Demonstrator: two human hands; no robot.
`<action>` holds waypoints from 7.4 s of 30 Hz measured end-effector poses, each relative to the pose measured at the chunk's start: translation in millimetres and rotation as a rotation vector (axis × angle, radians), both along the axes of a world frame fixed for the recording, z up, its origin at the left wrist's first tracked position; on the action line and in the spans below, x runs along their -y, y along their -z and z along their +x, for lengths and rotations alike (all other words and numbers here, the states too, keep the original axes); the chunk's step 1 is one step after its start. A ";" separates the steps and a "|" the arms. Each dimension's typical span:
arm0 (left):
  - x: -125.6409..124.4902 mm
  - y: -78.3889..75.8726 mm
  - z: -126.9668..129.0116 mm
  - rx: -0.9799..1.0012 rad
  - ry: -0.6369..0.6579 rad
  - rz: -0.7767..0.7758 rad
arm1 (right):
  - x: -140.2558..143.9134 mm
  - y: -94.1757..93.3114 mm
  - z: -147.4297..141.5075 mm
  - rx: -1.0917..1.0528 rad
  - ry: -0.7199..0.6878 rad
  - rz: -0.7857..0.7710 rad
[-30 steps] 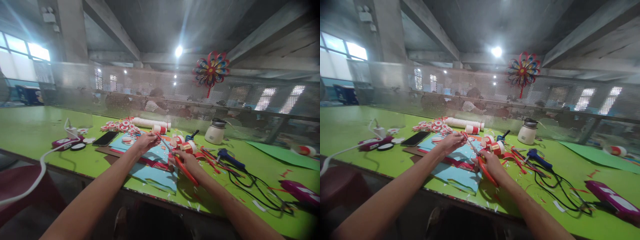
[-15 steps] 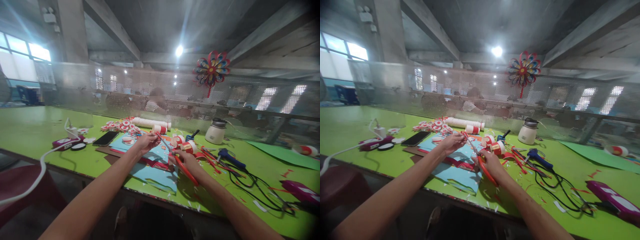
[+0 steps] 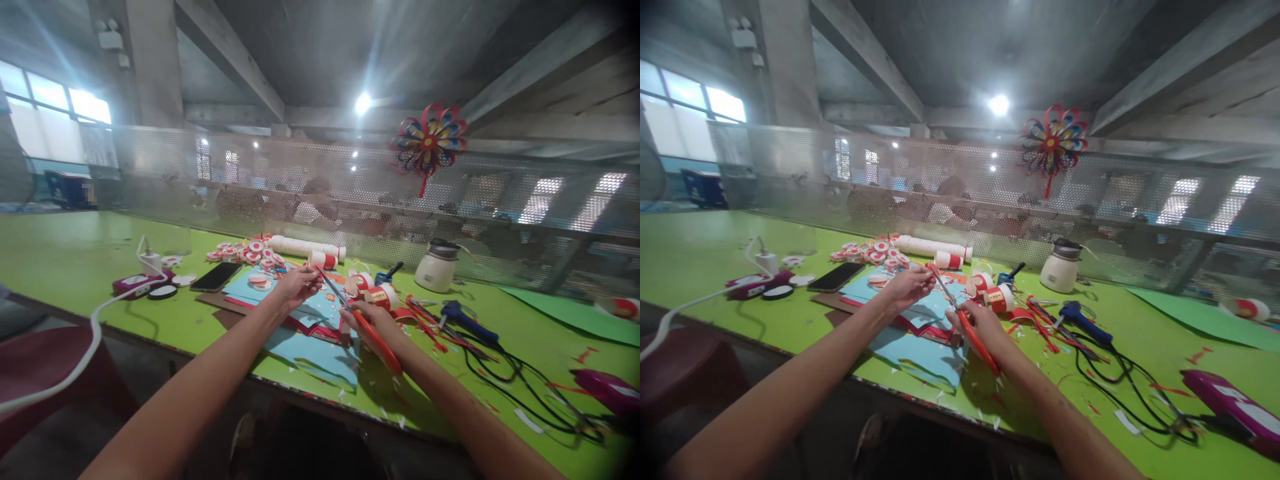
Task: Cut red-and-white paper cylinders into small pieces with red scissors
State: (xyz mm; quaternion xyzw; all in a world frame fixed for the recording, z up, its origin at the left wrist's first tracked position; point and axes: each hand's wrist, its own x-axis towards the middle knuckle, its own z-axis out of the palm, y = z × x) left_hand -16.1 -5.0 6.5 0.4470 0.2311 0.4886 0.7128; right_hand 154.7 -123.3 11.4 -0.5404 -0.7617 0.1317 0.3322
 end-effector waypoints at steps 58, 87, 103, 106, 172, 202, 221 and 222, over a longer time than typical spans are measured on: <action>10.5 -1.3 12.8 0.251 0.069 -0.178 | -0.8 -0.7 -8.3 -0.201 -0.060 -0.249; -18.9 27.9 5.9 -0.223 -0.143 0.140 | -14.4 10.2 22.8 -0.134 0.096 0.025; -19.7 20.1 -0.4 -0.309 -0.402 0.274 | -17.5 15.7 25.0 0.075 0.150 0.160; -23.5 12.3 -8.9 -0.272 -0.507 0.306 | -17.1 16.3 25.8 0.074 0.157 0.167; 44.2 -4.8 19.5 -0.185 0.475 0.194 | 7.8 -7.0 11.3 -0.510 -0.039 0.210; 22.9 -56.0 24.1 0.010 -0.065 0.163 | -0.2 -15.4 22.8 -0.351 0.062 0.014; 24.1 -33.5 28.8 0.179 -0.261 0.002 | 12.6 -13.0 27.1 0.095 0.000 -0.104; 26.0 -33.8 29.8 0.184 -0.266 0.005 | 13.3 -11.5 28.3 0.094 -0.004 -0.102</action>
